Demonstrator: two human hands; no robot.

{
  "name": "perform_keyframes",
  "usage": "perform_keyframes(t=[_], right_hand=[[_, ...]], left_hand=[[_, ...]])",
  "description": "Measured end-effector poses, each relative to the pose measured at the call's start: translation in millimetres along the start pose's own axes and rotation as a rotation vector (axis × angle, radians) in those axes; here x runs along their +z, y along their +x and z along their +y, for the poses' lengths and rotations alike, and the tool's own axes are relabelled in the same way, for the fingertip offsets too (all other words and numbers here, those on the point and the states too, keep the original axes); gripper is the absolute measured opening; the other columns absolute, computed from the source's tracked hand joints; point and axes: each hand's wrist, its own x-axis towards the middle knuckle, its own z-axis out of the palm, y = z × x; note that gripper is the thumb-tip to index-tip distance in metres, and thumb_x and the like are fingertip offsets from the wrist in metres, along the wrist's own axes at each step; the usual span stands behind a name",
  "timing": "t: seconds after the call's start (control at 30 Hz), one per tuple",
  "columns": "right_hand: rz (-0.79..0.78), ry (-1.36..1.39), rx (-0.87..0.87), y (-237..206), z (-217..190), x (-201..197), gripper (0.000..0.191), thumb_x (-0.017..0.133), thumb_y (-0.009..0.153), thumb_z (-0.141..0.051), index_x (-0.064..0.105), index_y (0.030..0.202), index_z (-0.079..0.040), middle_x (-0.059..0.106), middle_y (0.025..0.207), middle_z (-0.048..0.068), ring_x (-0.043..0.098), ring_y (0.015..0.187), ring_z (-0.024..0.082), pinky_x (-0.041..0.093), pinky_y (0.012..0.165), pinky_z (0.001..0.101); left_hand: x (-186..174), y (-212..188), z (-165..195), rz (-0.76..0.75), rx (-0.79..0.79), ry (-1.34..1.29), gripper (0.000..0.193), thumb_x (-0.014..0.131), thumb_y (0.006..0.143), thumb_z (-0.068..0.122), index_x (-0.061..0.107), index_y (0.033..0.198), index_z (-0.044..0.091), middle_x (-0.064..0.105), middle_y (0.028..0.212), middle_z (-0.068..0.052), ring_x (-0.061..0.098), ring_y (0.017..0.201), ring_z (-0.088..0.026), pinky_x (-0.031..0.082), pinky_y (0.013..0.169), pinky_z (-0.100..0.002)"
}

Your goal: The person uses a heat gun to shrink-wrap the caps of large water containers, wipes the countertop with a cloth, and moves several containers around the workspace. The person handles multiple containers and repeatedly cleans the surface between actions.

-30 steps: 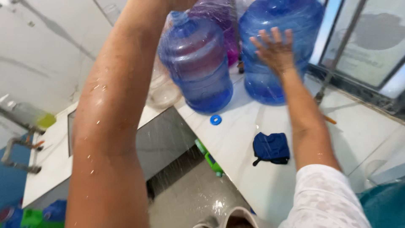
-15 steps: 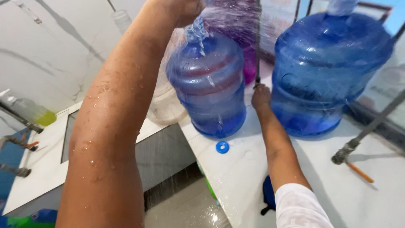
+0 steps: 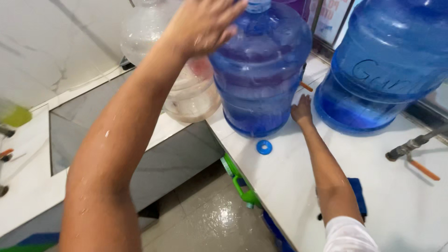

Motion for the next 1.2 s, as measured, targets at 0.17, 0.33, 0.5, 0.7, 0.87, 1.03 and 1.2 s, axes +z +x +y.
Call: perform_keyframes(t=[0.17,0.33,0.5,0.7,0.87,1.03,1.2], right_hand=[[0.287,0.157,0.060,-50.9,-13.9,16.7,0.062,0.056,0.097,-0.027,0.048,0.145,0.010,0.049,0.149,0.035,0.046,0.140,0.045,0.037,0.119,0.0433],[0.392,0.099,0.267,-117.4,-53.7,12.4,0.057,0.056,0.097,-0.021,0.050,0.145,0.010,0.051,0.147,0.034,0.047,0.139,0.046,0.037,0.117,0.0456],[0.385,-0.056,0.345,-178.2,-107.8,-1.7,0.056,0.058,0.094,-0.020,0.054,0.141,0.009,0.054,0.144,0.033,0.050,0.135,0.046,0.038,0.116,0.0444],[0.219,-0.087,0.340,-235.9,-146.0,-14.1,0.061,0.062,0.088,-0.026,0.057,0.140,0.007,0.056,0.143,0.031,0.054,0.132,0.043,0.041,0.114,0.0427],[0.156,-0.125,0.300,-288.9,-161.6,-16.6,0.056,0.063,0.090,-0.026,0.058,0.138,0.003,0.053,0.146,0.029,0.048,0.138,0.041,0.036,0.116,0.0430],[0.133,-0.133,0.269,-336.7,-166.8,-26.7,0.056,0.064,0.090,-0.027,0.059,0.138,0.000,0.051,0.146,0.030,0.044,0.142,0.041,0.035,0.117,0.0427],[0.174,-0.126,0.320,-377.1,-157.3,-49.1,0.051,0.062,0.092,-0.027,0.062,0.136,-0.001,0.056,0.145,0.029,0.051,0.138,0.042,0.040,0.116,0.0429]], left_hand=[[69.6,-159.1,-0.6,-0.056,0.102,0.047,0.062,0.047,0.106,0.040,0.037,0.159,0.008,0.036,0.163,-0.018,0.032,0.153,-0.032,0.019,0.125,-0.053],[150.7,-310.2,13.3,-0.142,0.286,-0.313,0.058,0.057,0.093,0.020,0.045,0.149,0.007,0.048,0.150,-0.023,0.051,0.138,-0.038,0.039,0.114,-0.052],[178.3,-406.4,17.4,-0.371,0.338,-0.387,0.056,0.057,0.090,0.013,0.049,0.144,0.007,0.051,0.148,-0.022,0.056,0.127,-0.038,0.044,0.106,-0.045],[164.7,-432.1,4.5,-0.459,0.122,-0.483,0.037,0.055,0.094,0.015,0.060,0.129,0.007,0.068,0.117,-0.014,0.065,0.110,-0.034,0.051,0.096,-0.046],[155.4,-417.8,30.6,-0.550,0.010,-0.507,0.025,0.055,0.094,0.017,0.065,0.115,0.008,0.069,0.107,-0.015,0.068,0.101,-0.037,0.054,0.088,-0.049],[143.4,-391.2,74.6,-0.360,0.126,-0.613,0.023,0.058,0.091,0.019,0.067,0.108,0.007,0.069,0.105,-0.018,0.068,0.097,-0.040,0.054,0.084,-0.051],[135.6,-363.2,113.4,-0.510,0.121,-0.677,0.032,0.058,0.095,0.023,0.061,0.122,0.006,0.070,0.106,-0.018,0.068,0.099,-0.040,0.055,0.083,-0.051]])
